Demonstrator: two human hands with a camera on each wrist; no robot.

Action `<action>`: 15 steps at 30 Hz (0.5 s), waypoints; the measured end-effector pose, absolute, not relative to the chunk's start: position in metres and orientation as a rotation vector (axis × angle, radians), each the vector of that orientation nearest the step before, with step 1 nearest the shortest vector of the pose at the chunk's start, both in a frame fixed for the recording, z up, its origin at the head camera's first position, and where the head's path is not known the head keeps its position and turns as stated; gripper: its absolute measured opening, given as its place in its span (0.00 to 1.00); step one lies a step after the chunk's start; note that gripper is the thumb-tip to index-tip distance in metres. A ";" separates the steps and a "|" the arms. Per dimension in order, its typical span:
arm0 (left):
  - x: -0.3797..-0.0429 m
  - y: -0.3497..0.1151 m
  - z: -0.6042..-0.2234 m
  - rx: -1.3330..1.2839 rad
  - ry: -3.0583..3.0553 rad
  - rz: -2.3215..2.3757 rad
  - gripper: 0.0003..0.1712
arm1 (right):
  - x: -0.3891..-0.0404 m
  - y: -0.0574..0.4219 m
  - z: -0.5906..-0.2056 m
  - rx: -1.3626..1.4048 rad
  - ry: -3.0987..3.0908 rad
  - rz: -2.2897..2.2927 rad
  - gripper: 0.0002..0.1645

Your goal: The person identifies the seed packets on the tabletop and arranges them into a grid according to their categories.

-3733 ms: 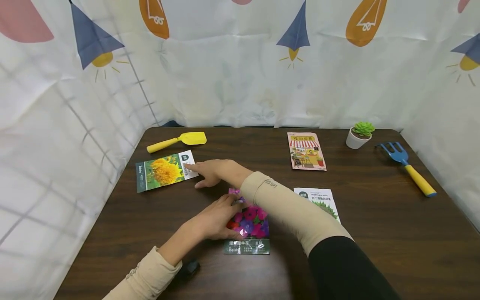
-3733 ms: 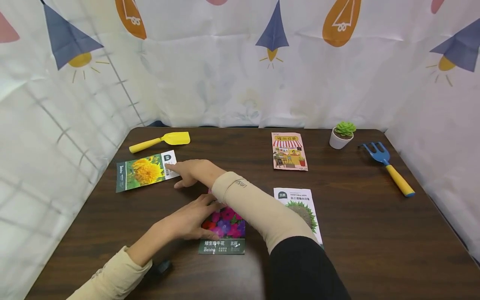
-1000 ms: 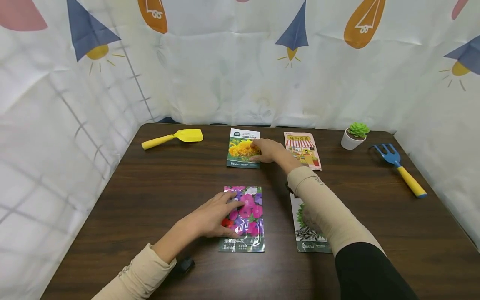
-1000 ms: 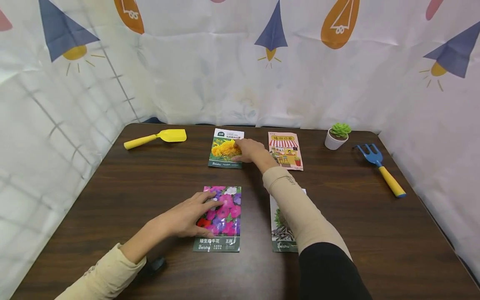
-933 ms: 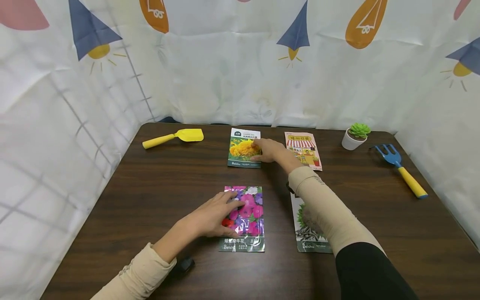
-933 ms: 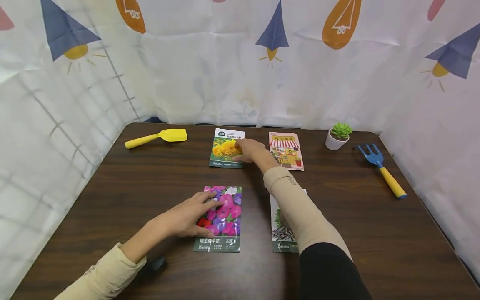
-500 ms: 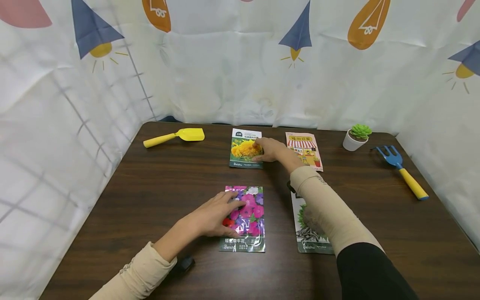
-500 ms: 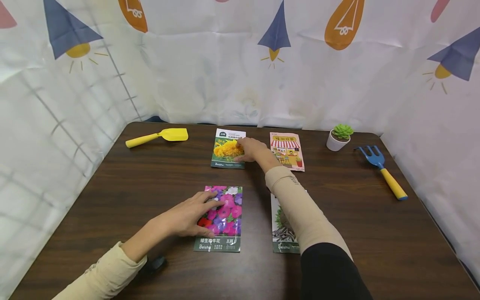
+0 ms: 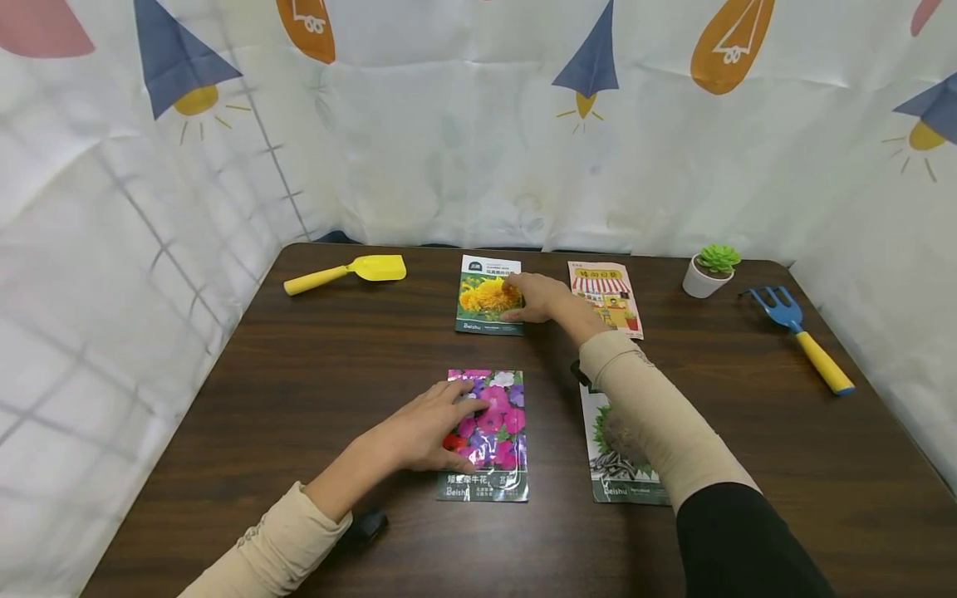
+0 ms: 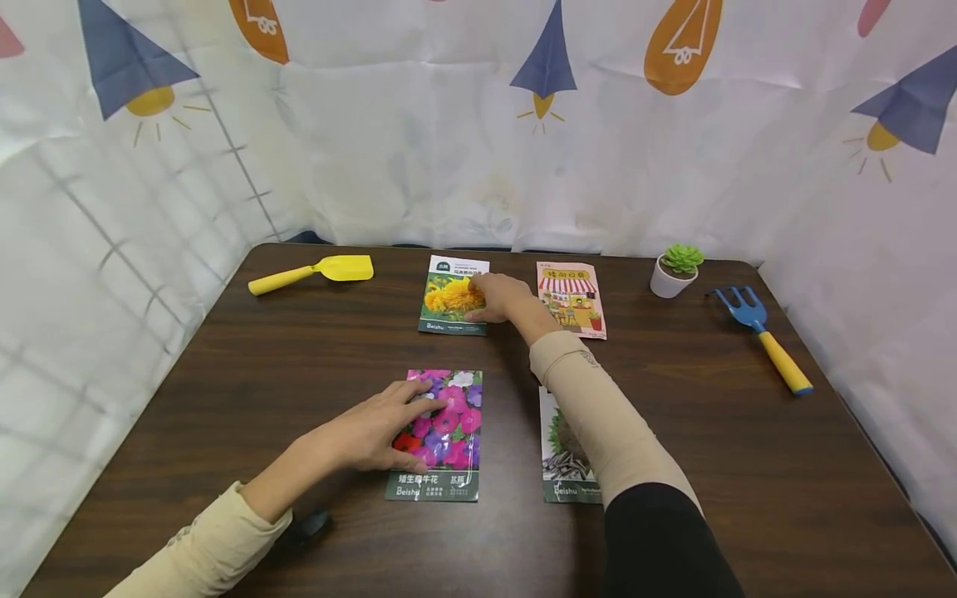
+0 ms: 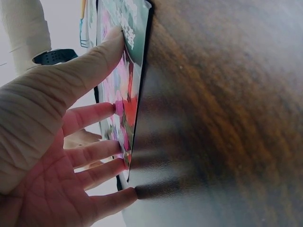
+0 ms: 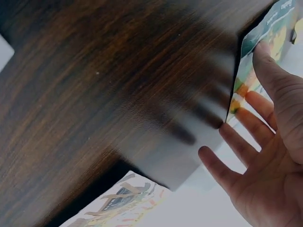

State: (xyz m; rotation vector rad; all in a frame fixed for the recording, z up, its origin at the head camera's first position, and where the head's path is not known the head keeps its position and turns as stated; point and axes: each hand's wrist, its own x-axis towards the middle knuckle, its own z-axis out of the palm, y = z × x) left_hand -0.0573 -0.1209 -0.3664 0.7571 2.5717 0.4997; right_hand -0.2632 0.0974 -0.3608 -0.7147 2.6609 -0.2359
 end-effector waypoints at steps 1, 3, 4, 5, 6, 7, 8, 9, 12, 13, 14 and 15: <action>-0.057 -0.121 -0.366 0.756 2.572 0.501 0.51 | -0.264 0.097 -0.360 -0.725 2.663 -0.225 0.40; -0.057 -0.121 -0.366 0.751 2.574 0.498 0.51 | -0.264 0.097 -0.358 -0.744 2.671 -0.215 0.40; -0.057 -0.121 -0.366 0.748 2.576 0.497 0.51 | -0.264 0.097 -0.357 -0.753 2.677 -0.220 0.40; -0.057 -0.121 -0.366 0.743 2.577 0.497 0.51 | -0.264 0.097 -0.355 -0.762 2.683 -0.231 0.40; -0.057 -0.121 -0.365 0.738 2.577 0.498 0.51 | -0.264 0.097 -0.353 -0.772 2.689 -0.244 0.39; -0.057 -0.121 -0.365 0.732 2.576 0.497 0.51 | -0.263 0.097 -0.351 -0.780 2.693 -0.263 0.39; -0.057 -0.121 -0.365 0.730 2.576 0.496 0.51 | -0.263 0.098 -0.349 -0.789 2.696 -0.282 0.39; -0.057 -0.121 -0.365 0.729 2.577 0.495 0.51 | -0.262 0.098 -0.347 -0.798 2.697 -0.303 0.38; -0.057 -0.121 -0.365 0.729 2.571 0.502 0.51 | -0.257 0.101 -0.341 -0.840 2.697 -0.358 0.37; -0.057 -0.121 -0.365 0.731 2.570 0.503 0.51 | -0.255 0.103 -0.339 -0.855 2.698 -0.375 0.37; -0.057 -0.121 -0.365 0.735 2.571 0.504 0.51 | -0.252 0.106 -0.338 -0.867 2.703 -0.395 0.38; -0.057 -0.121 -0.365 0.737 2.572 0.504 0.51 | -0.250 0.108 -0.337 -0.878 2.706 -0.420 0.38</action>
